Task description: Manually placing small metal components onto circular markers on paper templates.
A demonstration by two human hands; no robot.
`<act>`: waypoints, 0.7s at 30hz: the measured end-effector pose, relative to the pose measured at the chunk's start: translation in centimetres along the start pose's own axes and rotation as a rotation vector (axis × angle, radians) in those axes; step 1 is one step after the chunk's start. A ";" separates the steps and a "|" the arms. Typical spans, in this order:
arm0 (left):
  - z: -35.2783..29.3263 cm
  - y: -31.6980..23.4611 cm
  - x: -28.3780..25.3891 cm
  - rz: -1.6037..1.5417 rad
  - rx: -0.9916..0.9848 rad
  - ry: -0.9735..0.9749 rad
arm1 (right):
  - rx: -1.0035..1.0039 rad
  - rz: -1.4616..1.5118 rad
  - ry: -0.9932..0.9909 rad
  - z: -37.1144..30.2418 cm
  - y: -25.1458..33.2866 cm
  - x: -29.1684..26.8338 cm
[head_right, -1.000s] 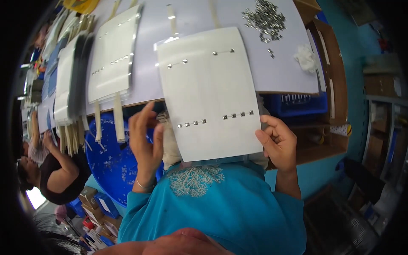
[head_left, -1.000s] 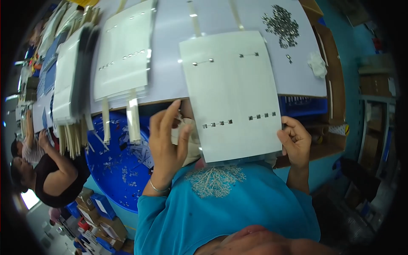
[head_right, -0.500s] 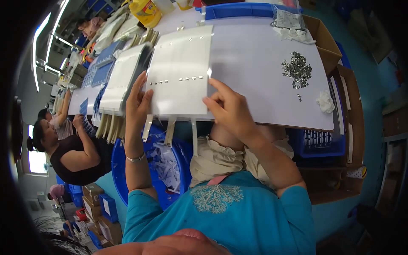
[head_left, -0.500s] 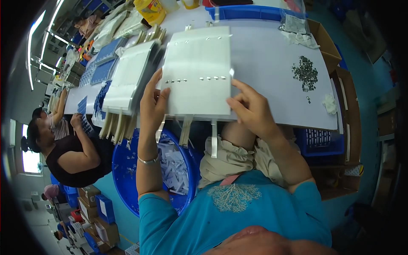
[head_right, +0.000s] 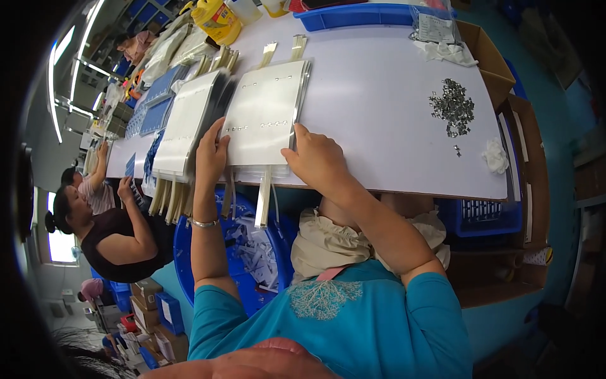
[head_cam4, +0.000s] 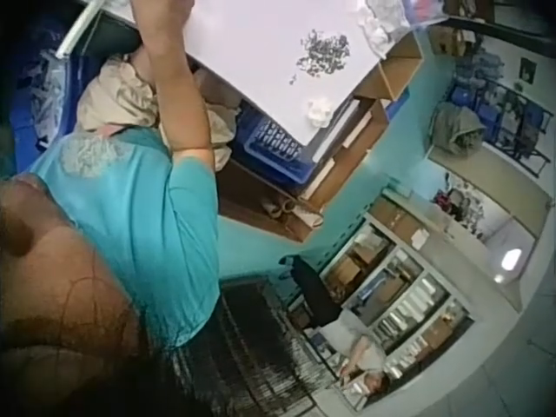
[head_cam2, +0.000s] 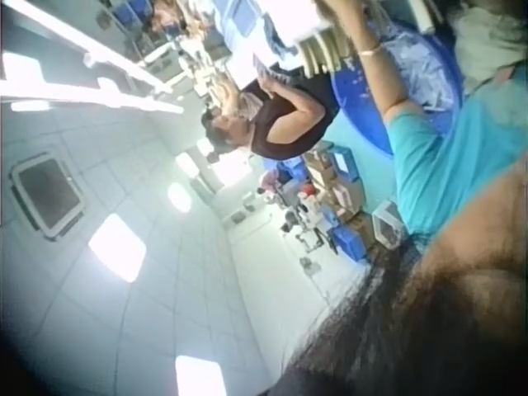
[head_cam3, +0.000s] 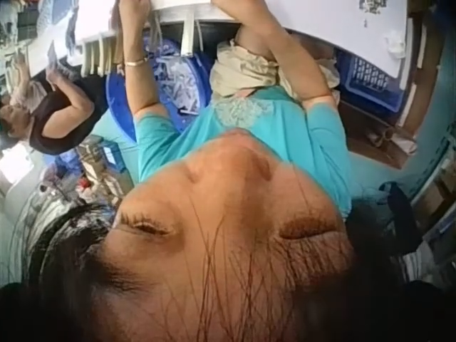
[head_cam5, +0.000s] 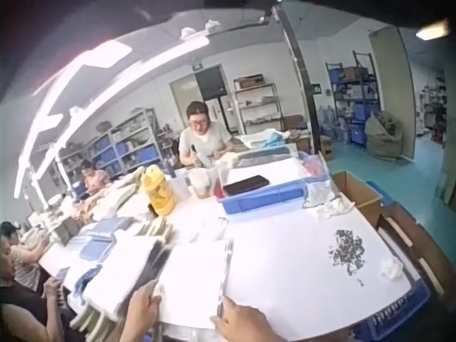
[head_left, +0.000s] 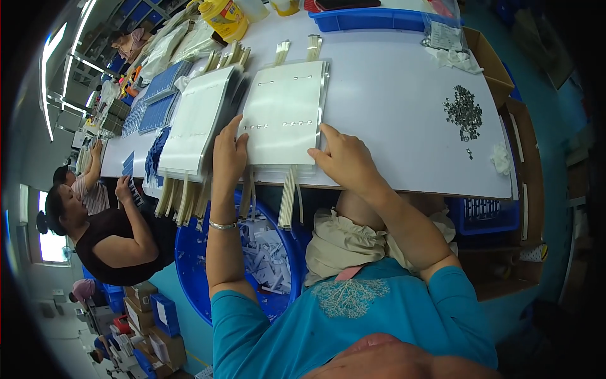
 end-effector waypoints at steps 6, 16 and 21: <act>-0.7 -0.5 0.5 0.132 0.101 -0.077 | 0.008 -0.229 0.081 -1.0 1.0 -0.8; -1.4 -1.5 0.1 -0.026 -0.008 0.016 | -0.156 -0.200 0.047 -2.4 1.4 -1.4; -4.3 -6.5 -7.9 0.185 0.185 -0.255 | -0.151 0.071 -0.137 -4.0 -0.5 -4.6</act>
Point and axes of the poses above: each hand's wrist, its own z-axis towards the middle knuckle, its own x-axis out of the palm, y = z × x, the point moved 9 cm from there along z, towards the middle knuckle, and after that the axes turned 6 degrees about -x, right-handed, at the moved point
